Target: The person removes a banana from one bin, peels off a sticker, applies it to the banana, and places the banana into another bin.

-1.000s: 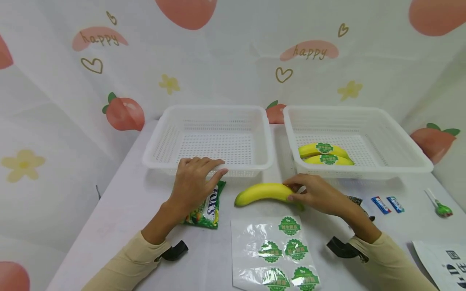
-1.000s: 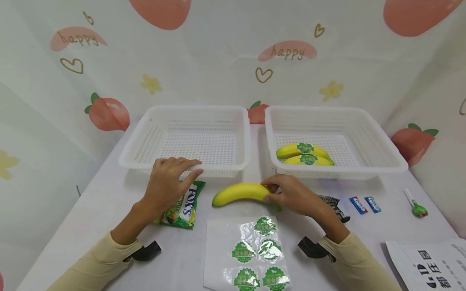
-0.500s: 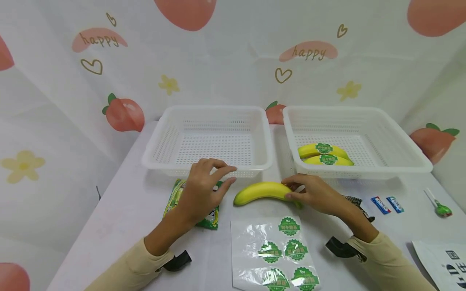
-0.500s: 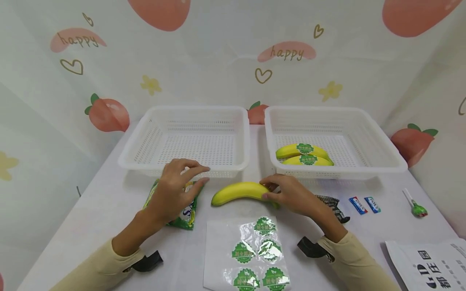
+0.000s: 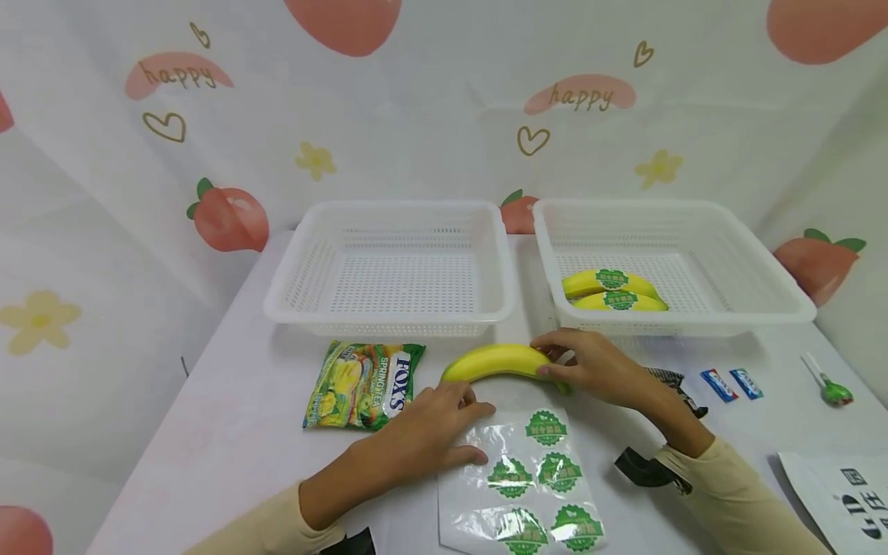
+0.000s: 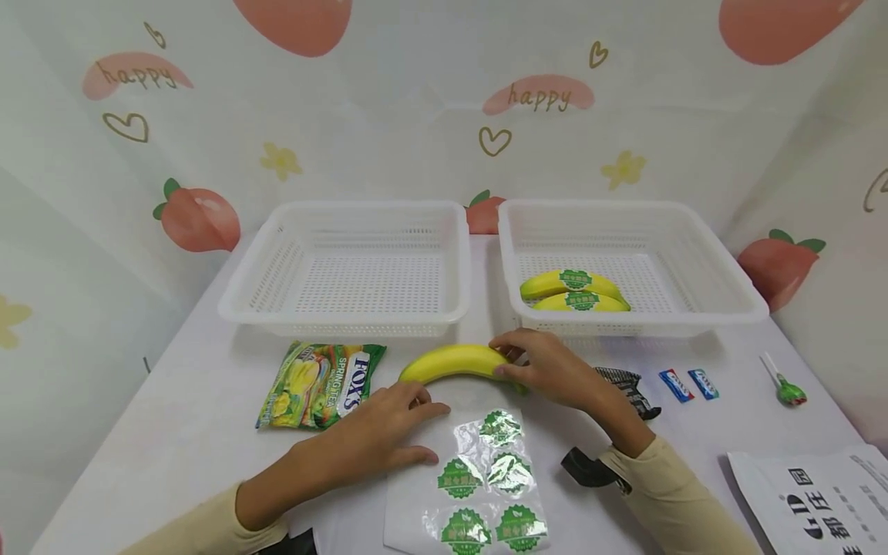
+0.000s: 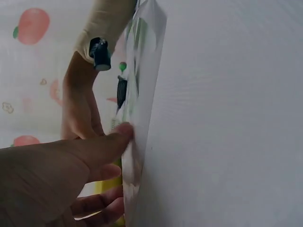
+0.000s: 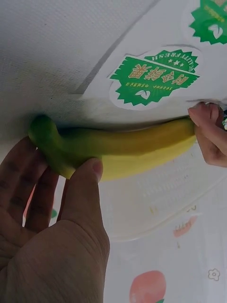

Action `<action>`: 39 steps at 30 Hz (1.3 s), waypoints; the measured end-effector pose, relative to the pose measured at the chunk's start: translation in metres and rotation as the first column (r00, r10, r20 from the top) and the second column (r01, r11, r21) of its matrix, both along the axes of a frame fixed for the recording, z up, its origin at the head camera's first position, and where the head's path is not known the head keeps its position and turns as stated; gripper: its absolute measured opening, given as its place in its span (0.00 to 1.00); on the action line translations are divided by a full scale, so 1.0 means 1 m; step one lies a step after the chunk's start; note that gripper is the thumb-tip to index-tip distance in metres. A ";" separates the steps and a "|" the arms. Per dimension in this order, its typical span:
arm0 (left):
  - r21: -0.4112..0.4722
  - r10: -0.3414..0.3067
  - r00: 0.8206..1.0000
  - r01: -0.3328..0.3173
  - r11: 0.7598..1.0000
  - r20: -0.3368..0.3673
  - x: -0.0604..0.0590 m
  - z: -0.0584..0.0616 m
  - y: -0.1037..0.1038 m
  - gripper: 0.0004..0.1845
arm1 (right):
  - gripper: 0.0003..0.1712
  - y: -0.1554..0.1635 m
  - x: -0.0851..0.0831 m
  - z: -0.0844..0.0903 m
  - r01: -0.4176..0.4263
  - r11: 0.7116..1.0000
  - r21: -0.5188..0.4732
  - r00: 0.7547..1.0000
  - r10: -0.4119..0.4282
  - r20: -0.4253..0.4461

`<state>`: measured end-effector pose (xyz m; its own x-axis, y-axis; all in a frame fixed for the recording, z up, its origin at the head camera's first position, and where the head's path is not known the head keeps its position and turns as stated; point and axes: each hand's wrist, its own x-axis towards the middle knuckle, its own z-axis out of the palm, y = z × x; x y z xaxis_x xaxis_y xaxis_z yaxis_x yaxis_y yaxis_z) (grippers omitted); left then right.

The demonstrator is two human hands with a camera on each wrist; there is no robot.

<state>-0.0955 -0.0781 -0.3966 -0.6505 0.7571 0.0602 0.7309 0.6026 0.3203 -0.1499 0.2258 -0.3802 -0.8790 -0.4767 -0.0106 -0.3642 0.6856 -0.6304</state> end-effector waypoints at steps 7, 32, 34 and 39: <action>0.014 0.034 0.998 -0.035 0.999 0.045 0.001 -0.001 -0.002 0.33 | 0.25 -0.002 0.000 0.002 -0.019 1.000 -0.006 1.000 0.019 -0.018; 0.320 -0.022 0.596 -0.398 0.860 0.802 -0.025 0.016 -0.015 0.27 | 0.21 -0.006 0.015 0.019 -0.191 0.948 -0.253 0.969 0.224 0.107; 0.324 -0.043 0.540 -0.438 0.838 0.840 -0.026 0.016 -0.015 0.29 | 0.22 -0.005 0.015 0.018 -0.194 0.951 -0.242 0.966 0.229 0.124; 0.321 -0.086 0.429 -0.513 0.796 0.899 -0.028 0.017 -0.016 0.33 | 0.23 -0.003 0.014 0.018 -0.189 0.956 -0.224 0.963 0.224 0.147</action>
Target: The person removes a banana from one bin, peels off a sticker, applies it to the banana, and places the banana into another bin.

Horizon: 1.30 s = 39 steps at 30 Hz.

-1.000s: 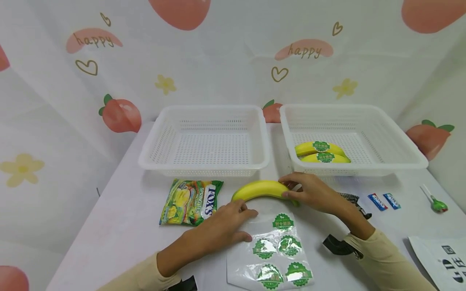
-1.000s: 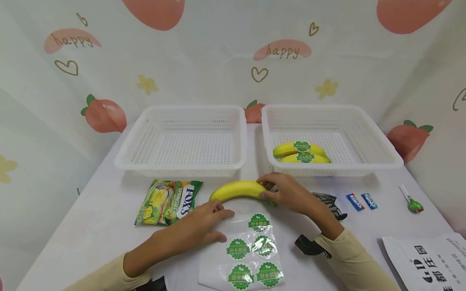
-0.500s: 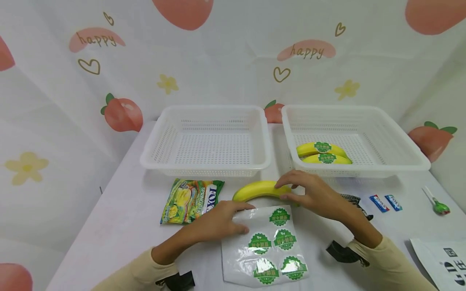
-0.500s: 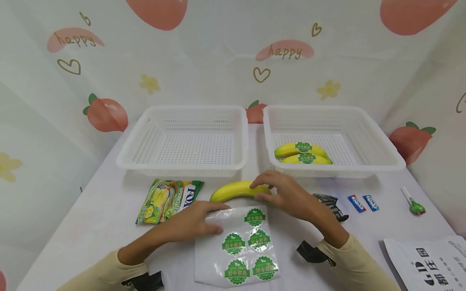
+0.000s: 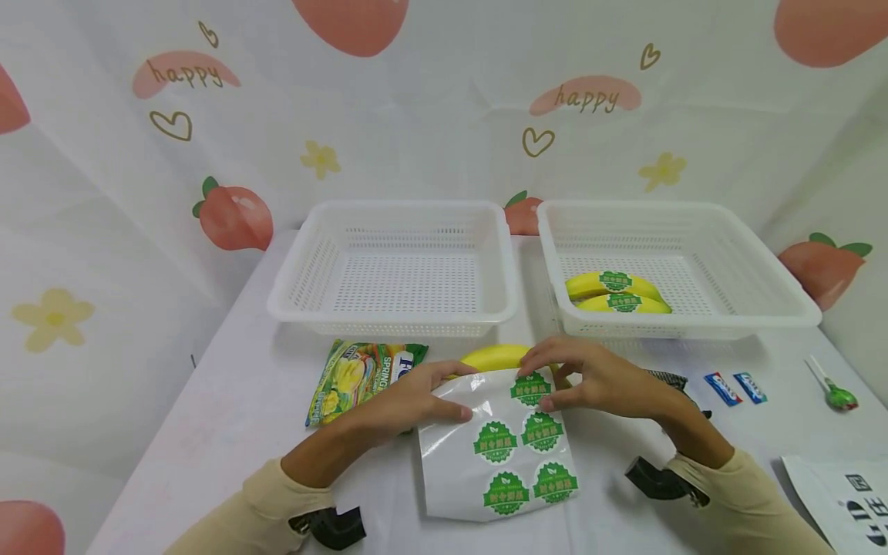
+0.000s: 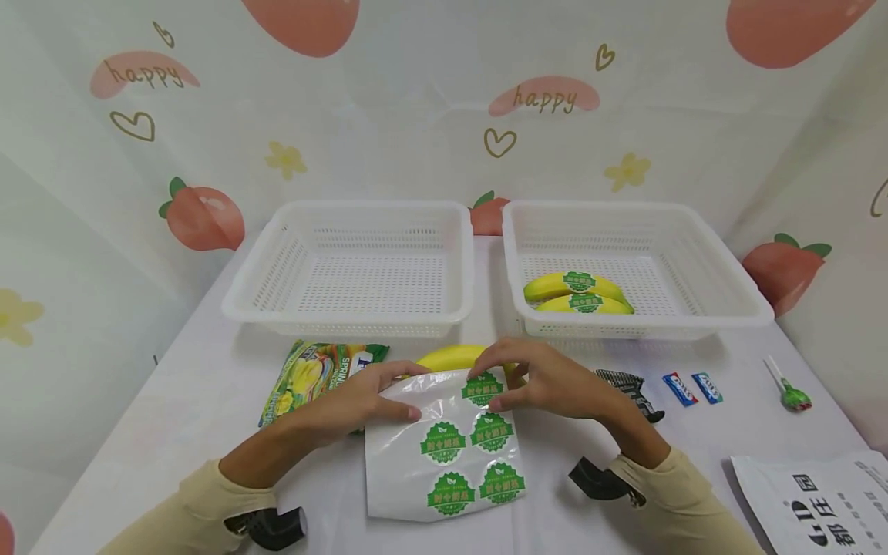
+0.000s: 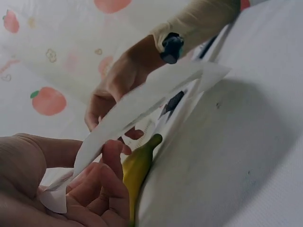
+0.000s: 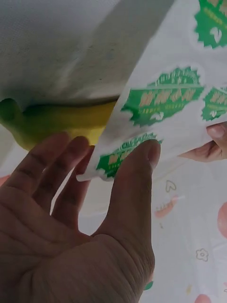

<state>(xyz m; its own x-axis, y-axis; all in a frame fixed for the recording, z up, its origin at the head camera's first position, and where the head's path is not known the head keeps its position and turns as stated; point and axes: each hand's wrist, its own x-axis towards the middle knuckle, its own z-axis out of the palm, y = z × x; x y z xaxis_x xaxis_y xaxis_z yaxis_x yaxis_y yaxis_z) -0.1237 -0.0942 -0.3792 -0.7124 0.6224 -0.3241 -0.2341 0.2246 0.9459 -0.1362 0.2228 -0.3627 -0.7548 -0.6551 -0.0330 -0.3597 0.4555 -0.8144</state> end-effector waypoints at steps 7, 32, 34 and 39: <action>0.078 0.021 0.997 -0.027 0.997 0.070 -0.001 0.000 0.000 0.34 | 0.24 0.001 -0.001 -0.003 -0.033 0.997 -0.065 0.994 0.039 0.104; -0.226 -0.121 0.934 0.045 0.973 -0.335 0.003 -0.012 0.005 0.31 | 0.05 0.002 0.000 0.000 0.002 0.999 0.033 1.000 -0.001 -0.006; -0.276 -0.159 0.909 0.052 0.960 -0.385 0.006 -0.012 0.007 0.31 | 0.04 0.001 0.000 0.000 0.003 1.000 0.027 1.000 -0.002 -0.015; -0.371 -0.274 0.849 0.101 0.923 -0.452 0.012 -0.015 0.011 0.32 | 0.02 0.000 0.002 -0.001 0.005 1.000 -0.022 0.999 -0.006 -0.043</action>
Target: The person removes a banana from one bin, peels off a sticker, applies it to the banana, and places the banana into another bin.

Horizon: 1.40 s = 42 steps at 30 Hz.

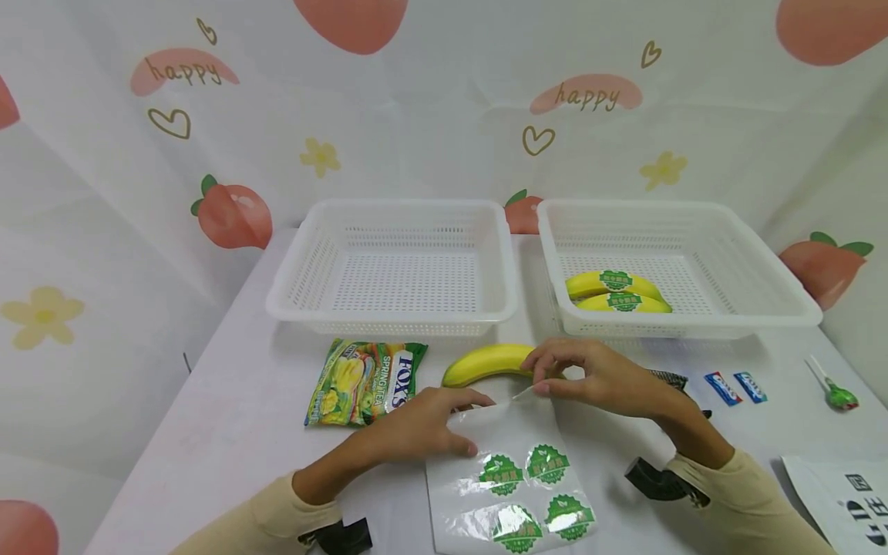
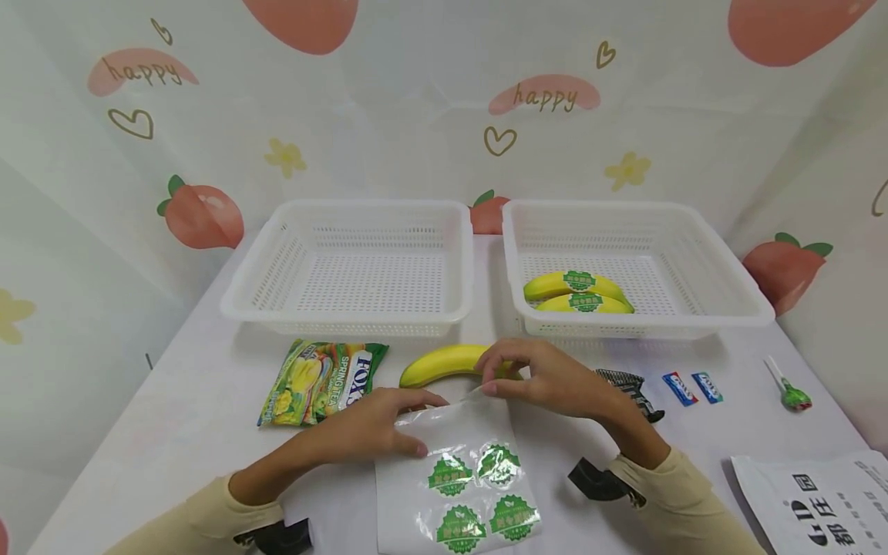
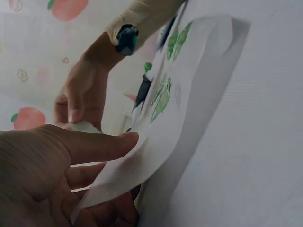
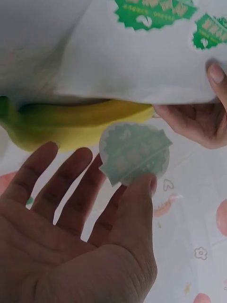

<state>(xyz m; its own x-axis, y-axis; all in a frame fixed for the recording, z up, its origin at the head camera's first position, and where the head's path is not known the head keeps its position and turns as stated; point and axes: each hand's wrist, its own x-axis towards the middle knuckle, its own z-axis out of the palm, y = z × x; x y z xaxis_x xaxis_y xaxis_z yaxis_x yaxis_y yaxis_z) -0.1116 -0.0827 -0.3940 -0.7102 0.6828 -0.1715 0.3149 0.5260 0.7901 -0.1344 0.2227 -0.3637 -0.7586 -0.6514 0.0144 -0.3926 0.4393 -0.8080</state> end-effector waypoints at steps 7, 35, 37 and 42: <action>0.037 -0.075 0.990 0.080 0.996 -0.120 0.007 -0.001 0.006 0.33 | 0.07 -0.009 0.004 -0.001 -0.035 0.994 -0.100 0.992 0.023 -0.121; 0.211 0.313 0.873 -0.248 0.945 -0.375 0.001 0.015 0.015 0.07 | 0.10 -0.028 0.011 -0.007 0.139 0.987 -0.077 0.928 -0.157 -0.339; 0.178 0.305 0.849 -0.252 0.951 -0.431 -0.003 0.014 0.019 0.09 | 0.10 -0.027 0.009 -0.009 0.161 0.984 -0.074 0.926 -0.177 -0.334; 0.099 0.256 0.814 -0.240 0.966 -0.522 -0.017 0.011 0.030 0.18 | 0.07 -0.024 0.003 -0.013 0.199 0.977 -0.079 0.920 -0.214 -0.330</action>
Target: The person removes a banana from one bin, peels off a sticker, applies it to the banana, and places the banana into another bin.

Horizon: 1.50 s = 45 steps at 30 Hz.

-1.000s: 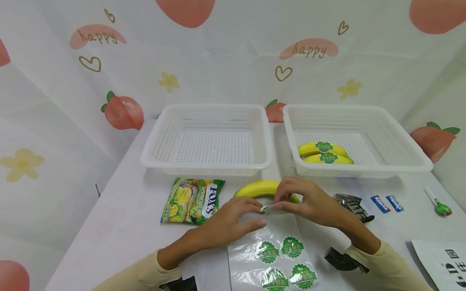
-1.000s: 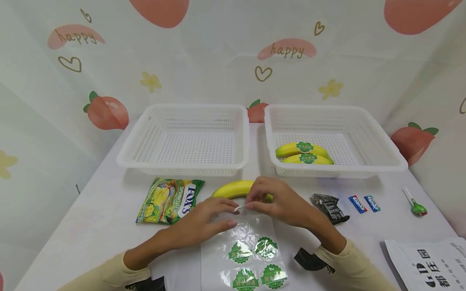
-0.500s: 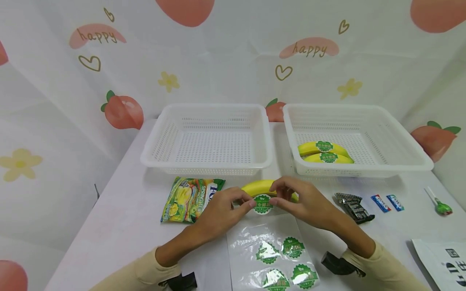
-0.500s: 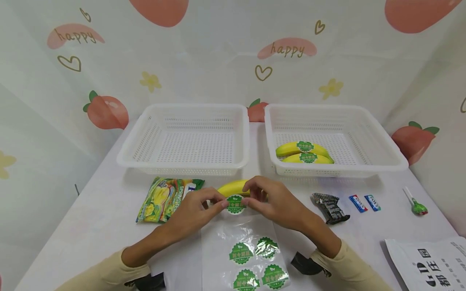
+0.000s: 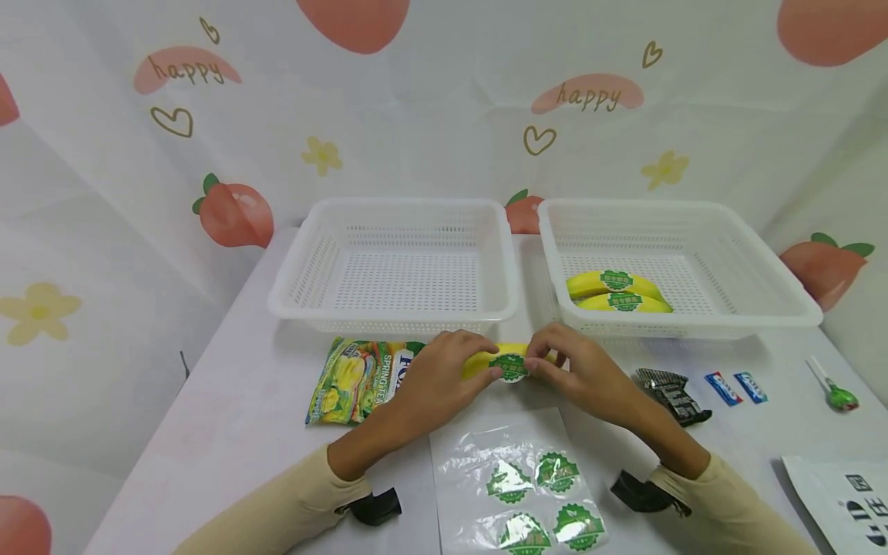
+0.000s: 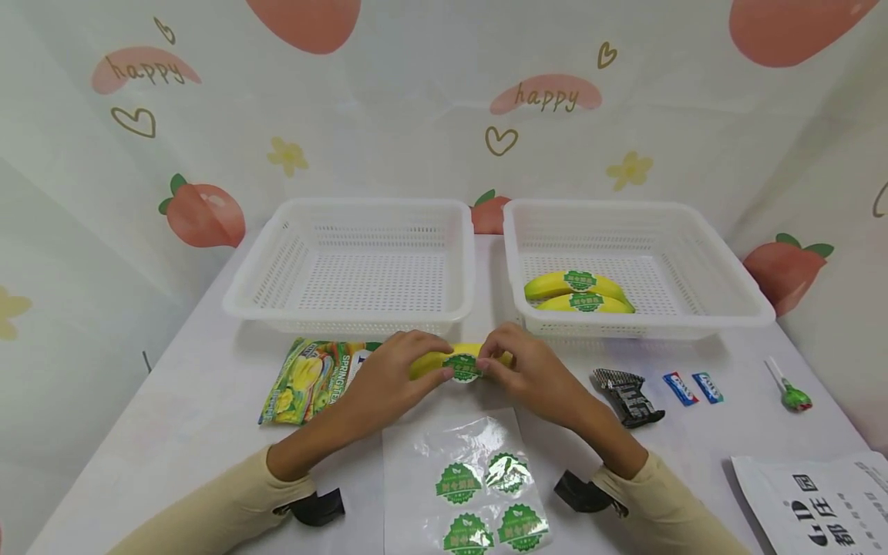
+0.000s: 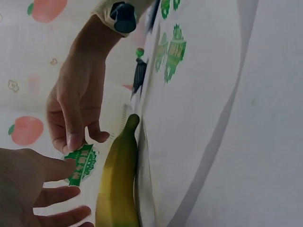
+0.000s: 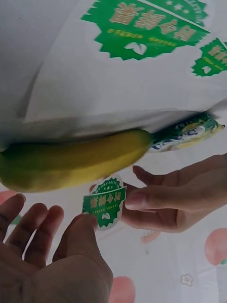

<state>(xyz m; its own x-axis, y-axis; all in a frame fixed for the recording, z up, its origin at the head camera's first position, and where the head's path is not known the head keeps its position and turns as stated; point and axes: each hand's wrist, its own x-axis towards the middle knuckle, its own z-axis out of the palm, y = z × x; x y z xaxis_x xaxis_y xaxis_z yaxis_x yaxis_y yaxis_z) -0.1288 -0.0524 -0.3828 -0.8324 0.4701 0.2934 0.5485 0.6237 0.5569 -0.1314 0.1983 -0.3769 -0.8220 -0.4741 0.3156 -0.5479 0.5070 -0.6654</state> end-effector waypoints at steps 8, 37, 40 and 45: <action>-0.113 -0.023 0.999 0.019 0.993 -0.036 -0.012 -0.011 0.011 0.21 | 0.07 0.002 -0.006 -0.007 0.027 0.999 0.019 0.999 -0.027 0.037; -0.083 -0.038 0.999 0.038 0.996 -0.002 -0.008 -0.012 0.012 0.19 | 0.21 -0.001 -0.005 -0.013 -0.016 0.978 0.210 1.000 0.011 0.024; -0.112 -0.060 0.998 0.061 0.992 0.015 -0.008 -0.011 0.013 0.18 | 0.22 -0.005 -0.003 -0.014 0.005 0.965 0.263 1.000 -0.012 0.022; -0.148 -0.074 0.997 0.077 0.986 0.032 -0.009 -0.010 0.013 0.18 | 0.20 -0.008 0.000 -0.015 0.037 0.949 0.312 0.999 -0.039 0.002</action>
